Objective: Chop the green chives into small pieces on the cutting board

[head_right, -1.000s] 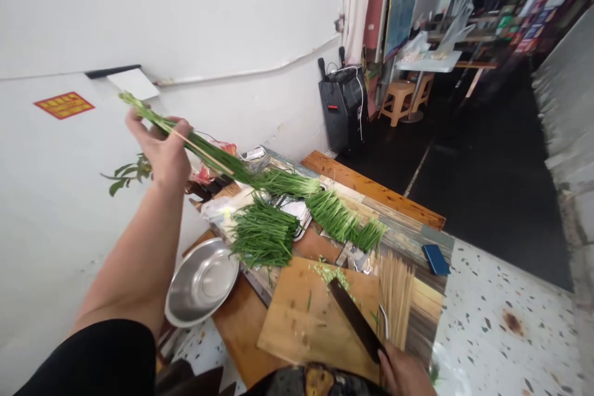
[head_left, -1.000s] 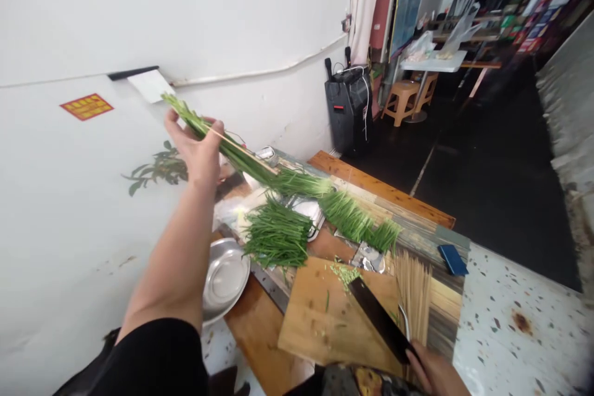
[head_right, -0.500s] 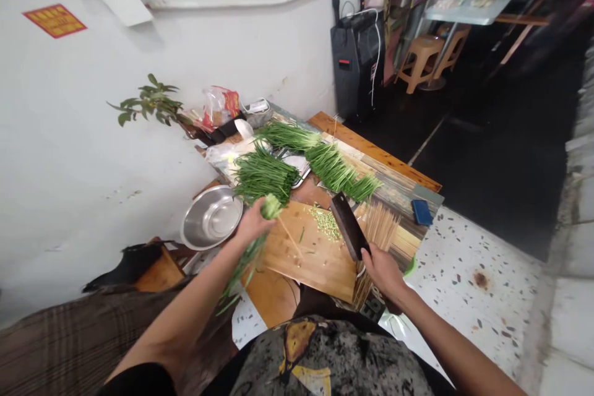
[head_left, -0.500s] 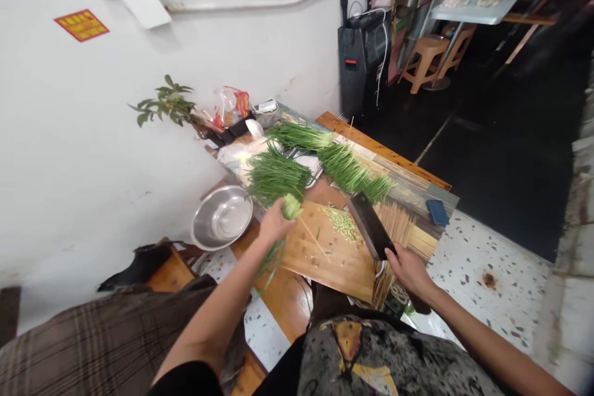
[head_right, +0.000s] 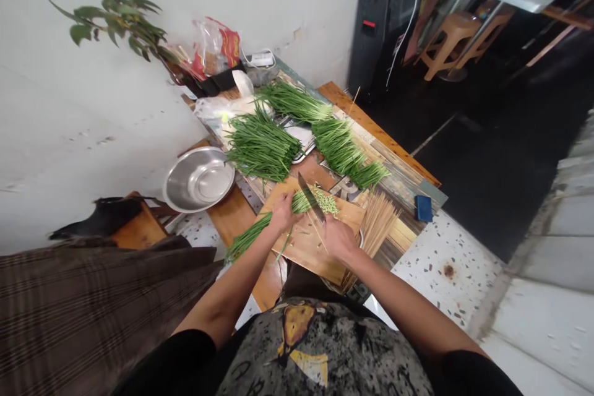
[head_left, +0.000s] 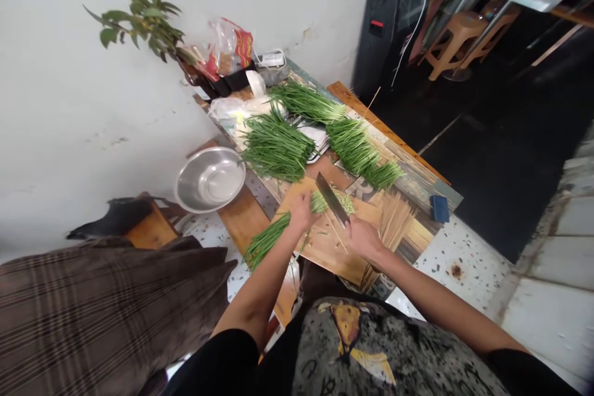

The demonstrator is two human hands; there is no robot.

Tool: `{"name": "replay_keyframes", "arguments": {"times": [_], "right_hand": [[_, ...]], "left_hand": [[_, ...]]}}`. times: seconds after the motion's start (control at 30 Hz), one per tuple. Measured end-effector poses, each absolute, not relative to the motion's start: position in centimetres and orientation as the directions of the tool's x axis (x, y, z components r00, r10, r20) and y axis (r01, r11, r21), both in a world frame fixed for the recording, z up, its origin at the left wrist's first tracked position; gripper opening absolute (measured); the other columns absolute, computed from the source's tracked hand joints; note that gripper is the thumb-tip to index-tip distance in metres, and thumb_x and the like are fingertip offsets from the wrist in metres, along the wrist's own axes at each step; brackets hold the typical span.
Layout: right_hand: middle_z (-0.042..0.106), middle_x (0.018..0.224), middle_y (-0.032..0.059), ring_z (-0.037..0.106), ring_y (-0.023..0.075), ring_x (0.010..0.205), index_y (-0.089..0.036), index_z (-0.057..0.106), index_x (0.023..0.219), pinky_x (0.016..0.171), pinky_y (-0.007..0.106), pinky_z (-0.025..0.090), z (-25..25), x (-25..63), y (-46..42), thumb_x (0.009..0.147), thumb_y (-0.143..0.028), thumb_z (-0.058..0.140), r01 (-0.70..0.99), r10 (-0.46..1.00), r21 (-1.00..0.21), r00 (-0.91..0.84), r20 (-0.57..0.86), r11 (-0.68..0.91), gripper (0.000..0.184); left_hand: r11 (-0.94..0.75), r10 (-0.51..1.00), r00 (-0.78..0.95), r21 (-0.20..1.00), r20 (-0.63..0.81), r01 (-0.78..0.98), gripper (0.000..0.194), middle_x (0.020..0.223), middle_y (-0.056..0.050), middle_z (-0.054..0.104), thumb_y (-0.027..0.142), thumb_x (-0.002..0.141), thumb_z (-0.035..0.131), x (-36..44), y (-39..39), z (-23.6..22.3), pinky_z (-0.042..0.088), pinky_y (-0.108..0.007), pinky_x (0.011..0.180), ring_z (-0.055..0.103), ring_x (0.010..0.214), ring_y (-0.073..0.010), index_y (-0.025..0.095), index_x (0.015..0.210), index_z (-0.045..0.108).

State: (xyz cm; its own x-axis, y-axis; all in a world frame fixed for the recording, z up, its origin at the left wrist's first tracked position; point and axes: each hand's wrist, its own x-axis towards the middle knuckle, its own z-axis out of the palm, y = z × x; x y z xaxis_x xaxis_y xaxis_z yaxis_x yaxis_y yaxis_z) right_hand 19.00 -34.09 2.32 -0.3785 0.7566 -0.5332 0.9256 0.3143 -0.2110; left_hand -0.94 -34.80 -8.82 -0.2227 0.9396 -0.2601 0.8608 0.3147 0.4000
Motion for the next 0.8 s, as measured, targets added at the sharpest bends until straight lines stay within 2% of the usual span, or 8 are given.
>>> {"name": "replay_keyframes", "arguments": {"times": [0.13,0.37,0.8], "right_hand": [[0.068,0.094,0.0163,0.067,0.0242,0.087,-0.012,0.050,0.112,0.070,0.029,0.043,1.6,18.7,-33.8,0.098,-0.027,0.024,0.923,0.727,-0.202,-0.383,-0.570,0.328,0.033],[0.068,0.096,0.0191,0.067,0.0271,0.089,-0.009,0.046,0.122,0.071,0.032,0.046,1.0,18.1,-33.4,0.095,-0.024,0.031,0.914,0.680,-0.193,-0.396,-0.617,0.356,0.035],[0.067,0.098,0.0191,0.067,0.0265,0.093,-0.010,0.053,0.109,0.072,0.029,0.047,-1.1,17.2,-32.0,0.096,-0.030,0.034,0.922,0.681,-0.176,-0.375,-0.629,0.345,0.031]], "left_hand": [[0.324,0.937,-0.234,0.392,-0.261,0.861,0.076,0.132,-0.011,0.046,0.042,0.072,0.070,-1.0,-35.0,-9.4,0.037,-0.041,0.098,0.042,0.120,-0.0277,0.021,0.138,0.038],[0.331,0.929,-0.230,0.375,-0.289,0.866,0.071,0.134,-0.011,0.044,0.040,0.075,0.068,-0.8,-34.9,-9.6,0.035,-0.044,0.098,0.039,0.122,-0.0282,0.023,0.138,0.039],[0.323,0.922,-0.187,0.409,-0.339,0.853,0.071,0.138,-0.011,0.042,0.038,0.076,0.068,-1.2,-34.5,-9.1,0.034,-0.042,0.098,0.036,0.126,-0.0280,0.023,0.138,0.039]]}}
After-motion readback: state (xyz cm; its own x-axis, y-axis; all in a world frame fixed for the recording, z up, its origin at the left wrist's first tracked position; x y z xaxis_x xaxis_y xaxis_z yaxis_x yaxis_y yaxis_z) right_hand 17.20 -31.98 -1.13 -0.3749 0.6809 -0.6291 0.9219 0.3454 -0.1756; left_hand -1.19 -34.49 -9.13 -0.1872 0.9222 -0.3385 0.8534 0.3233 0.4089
